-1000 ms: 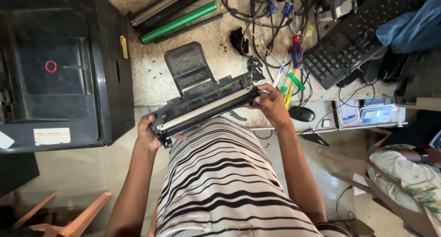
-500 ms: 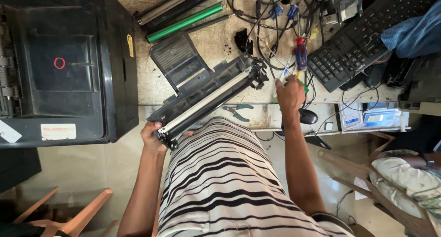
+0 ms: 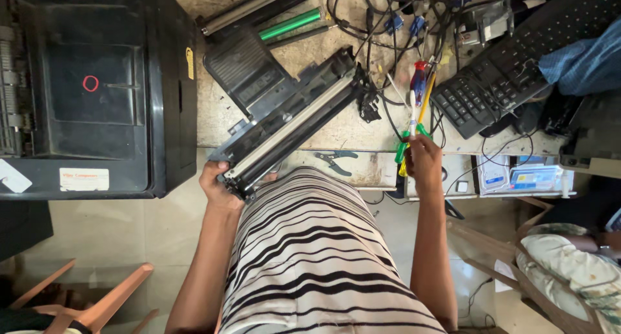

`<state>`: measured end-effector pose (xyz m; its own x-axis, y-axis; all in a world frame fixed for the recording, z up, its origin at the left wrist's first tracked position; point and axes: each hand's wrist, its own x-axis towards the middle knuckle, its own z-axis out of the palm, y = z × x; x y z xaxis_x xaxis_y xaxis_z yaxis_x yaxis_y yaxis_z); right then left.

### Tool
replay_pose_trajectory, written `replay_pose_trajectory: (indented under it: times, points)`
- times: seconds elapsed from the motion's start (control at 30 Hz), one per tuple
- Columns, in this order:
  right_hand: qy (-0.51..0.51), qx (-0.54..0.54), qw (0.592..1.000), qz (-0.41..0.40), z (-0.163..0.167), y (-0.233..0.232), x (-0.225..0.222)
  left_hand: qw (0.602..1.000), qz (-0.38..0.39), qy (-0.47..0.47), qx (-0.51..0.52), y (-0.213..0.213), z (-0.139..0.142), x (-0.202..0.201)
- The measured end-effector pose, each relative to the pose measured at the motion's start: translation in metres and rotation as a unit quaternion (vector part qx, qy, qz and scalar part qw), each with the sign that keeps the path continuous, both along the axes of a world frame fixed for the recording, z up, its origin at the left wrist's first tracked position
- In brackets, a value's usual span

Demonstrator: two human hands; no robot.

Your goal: The person disassembles a printer drum unit using a screwdriver, cleans the drum and a green roller with a cloth, and reassembles the unit. The person handles the drum, roller, and tools on a cluttered workbench.

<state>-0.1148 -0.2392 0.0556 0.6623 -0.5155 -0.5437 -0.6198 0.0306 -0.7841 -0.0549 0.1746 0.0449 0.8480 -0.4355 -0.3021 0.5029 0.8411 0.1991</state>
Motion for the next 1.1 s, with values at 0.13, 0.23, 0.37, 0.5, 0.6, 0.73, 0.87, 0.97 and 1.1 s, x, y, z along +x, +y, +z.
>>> replay_pose_trajectory:
  times: [0.13,0.23,0.37,0.5,0.6,0.73,0.87,0.97,1.1]
  points:
    - [-0.131,0.045,0.986,0.098,0.02,0.043,-0.005,0.999,0.049,0.02,0.003,-0.015,0.006,0.011]
    - [-0.204,0.009,0.972,0.115,0.029,0.069,0.005,0.996,0.079,0.037,0.026,-0.028,0.005,0.018]
    - [-0.117,-0.23,0.942,0.216,0.048,0.1,0.01,0.993,0.1,0.022,0.055,-0.044,0.01,0.029]
    - [-0.301,-0.195,0.861,0.361,0.07,0.123,-0.006,0.996,0.083,-0.004,0.031,-0.049,0.02,0.042]
    - [-0.218,-0.168,0.895,0.351,0.075,0.122,-0.007,0.994,0.1,0.016,0.038,-0.051,0.022,0.046]
    - [-0.281,-0.243,0.858,0.355,0.061,0.096,0.025,0.996,0.091,0.0,0.004,-0.057,0.022,0.048]
    - [-0.169,-0.377,0.884,0.218,0.056,0.069,0.044,0.997,0.075,-0.007,-0.009,-0.061,0.028,0.04]
    - [-0.19,-0.404,0.853,0.27,0.065,0.085,0.031,0.998,0.064,-0.025,-0.012,-0.064,0.036,0.041]
    - [-0.235,-0.237,0.869,0.364,0.098,0.108,0.012,0.998,0.048,-0.028,-0.014,-0.062,0.048,0.051]
